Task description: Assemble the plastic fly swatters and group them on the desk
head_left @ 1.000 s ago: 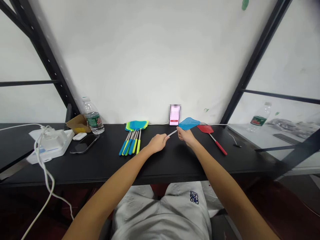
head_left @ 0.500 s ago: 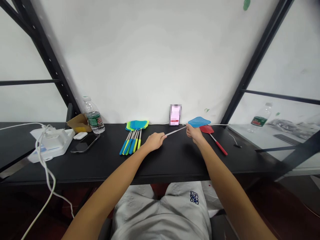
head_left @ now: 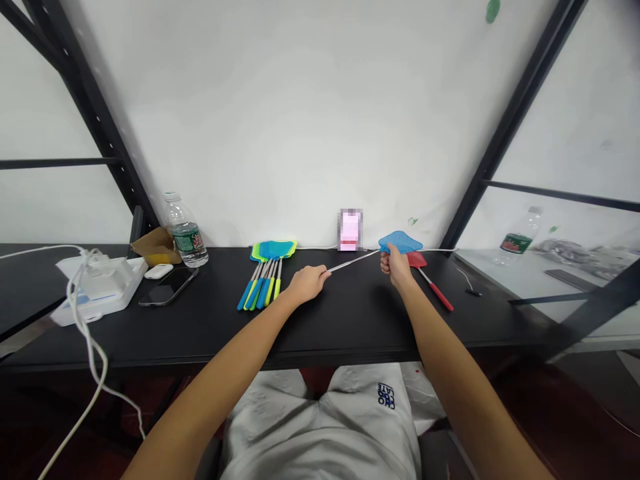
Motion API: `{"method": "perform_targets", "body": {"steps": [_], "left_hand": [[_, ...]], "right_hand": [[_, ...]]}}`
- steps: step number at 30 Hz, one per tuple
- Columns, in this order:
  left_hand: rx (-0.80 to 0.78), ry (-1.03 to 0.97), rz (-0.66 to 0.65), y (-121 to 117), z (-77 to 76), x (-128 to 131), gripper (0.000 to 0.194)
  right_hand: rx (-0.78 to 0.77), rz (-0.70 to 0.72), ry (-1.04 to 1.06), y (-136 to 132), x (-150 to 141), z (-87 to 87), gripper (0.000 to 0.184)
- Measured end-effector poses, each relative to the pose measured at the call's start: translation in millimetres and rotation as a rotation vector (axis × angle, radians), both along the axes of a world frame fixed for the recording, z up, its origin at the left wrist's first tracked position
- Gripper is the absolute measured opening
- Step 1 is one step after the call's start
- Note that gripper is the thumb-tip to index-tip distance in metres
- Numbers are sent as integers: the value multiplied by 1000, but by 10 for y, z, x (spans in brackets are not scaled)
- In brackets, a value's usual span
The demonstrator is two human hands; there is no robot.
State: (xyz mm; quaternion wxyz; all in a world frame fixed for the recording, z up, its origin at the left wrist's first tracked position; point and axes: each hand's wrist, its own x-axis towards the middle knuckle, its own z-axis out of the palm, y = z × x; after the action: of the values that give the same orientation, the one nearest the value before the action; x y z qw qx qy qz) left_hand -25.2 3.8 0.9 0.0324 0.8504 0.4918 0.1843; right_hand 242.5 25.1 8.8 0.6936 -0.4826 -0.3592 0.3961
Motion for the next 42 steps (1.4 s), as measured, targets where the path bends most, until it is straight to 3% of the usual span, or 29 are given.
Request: {"method": "perform_targets", "body": {"steps": [6,19,25,30,34,38,42], "left_hand": [[4,-16,-24,-12,-12,17,38],[-7,4,-7,-15,-23,-24,36],[10,-43,-12,-54,-12,11,39],[20,-104,37,-111,33,80,37],[33,-118,43,-138,55,111,36],[42,-123,44,-143,46,132,34],[115,-197,94,-130,96,91,30]], "right_hand": [[44,-128,43,0,48,-4,30],[92,-25,43,20,18,-77,35],[143,82,-24,-42,-168,-76,40],[198,282,-79,-114,-494,-94,41],[211,335,-97,-141,-572,-96,44],[180,334,-191,-148,-537,-113,45],[181,237,-488,-124,-445,-137,46]]}}
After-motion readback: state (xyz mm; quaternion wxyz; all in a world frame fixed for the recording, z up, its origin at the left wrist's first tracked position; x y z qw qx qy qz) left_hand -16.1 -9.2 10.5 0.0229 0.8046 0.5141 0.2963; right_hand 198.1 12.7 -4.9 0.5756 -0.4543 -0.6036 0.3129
